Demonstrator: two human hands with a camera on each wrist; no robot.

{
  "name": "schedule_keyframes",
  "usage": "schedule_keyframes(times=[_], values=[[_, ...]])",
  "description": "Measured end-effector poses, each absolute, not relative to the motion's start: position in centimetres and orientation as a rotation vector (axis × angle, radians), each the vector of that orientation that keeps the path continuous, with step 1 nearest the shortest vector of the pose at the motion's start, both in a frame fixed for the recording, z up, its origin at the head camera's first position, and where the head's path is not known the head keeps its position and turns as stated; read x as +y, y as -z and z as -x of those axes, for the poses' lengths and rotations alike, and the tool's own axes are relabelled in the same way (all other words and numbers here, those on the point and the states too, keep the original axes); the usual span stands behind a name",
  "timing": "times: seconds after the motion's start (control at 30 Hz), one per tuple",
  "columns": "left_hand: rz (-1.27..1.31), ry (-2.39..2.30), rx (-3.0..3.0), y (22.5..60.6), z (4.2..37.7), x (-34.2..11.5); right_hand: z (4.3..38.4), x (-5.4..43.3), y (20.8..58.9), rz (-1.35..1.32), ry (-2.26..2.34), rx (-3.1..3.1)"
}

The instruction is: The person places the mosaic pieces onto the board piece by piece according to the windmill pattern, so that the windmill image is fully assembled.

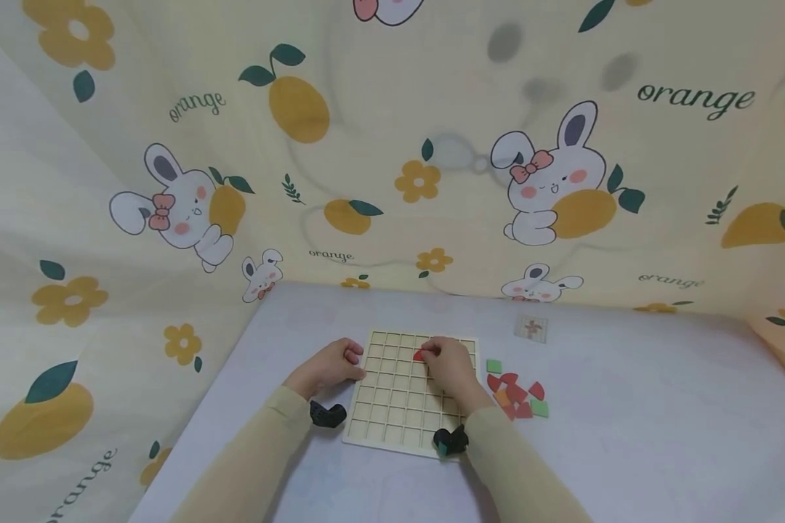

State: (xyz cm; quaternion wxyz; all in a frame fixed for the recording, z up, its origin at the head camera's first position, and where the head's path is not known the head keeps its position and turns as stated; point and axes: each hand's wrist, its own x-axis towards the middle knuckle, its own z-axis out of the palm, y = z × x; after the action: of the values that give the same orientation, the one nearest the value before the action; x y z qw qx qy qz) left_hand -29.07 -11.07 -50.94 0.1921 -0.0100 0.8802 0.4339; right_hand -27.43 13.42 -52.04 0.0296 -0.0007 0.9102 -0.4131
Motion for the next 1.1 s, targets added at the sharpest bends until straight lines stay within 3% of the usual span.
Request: schedule_keyframes(times=[0.13, 0.4, 0.77, 1.1], values=[[0.03, -1.227, 2.467, 50.8, 29.0, -10.9, 27.2, 13.5, 51.7, 0.04, 1.195, 2.825], [0.02, -1.217, 2.476, 50.7, 28.9, -10.9, 26.3, 13.5, 50.3, 0.359, 0.847, 2.859], [0.036, -1.232, 2.463, 51.0, 28.9, -10.9, 25.5, 14.3, 50.2, 0.246, 1.025, 2.788], [0.057, -1.23, 2.467, 50.9, 28.8, -10.9, 23.6, 22.9, 47.8, 0.016, 1.172, 2.775]])
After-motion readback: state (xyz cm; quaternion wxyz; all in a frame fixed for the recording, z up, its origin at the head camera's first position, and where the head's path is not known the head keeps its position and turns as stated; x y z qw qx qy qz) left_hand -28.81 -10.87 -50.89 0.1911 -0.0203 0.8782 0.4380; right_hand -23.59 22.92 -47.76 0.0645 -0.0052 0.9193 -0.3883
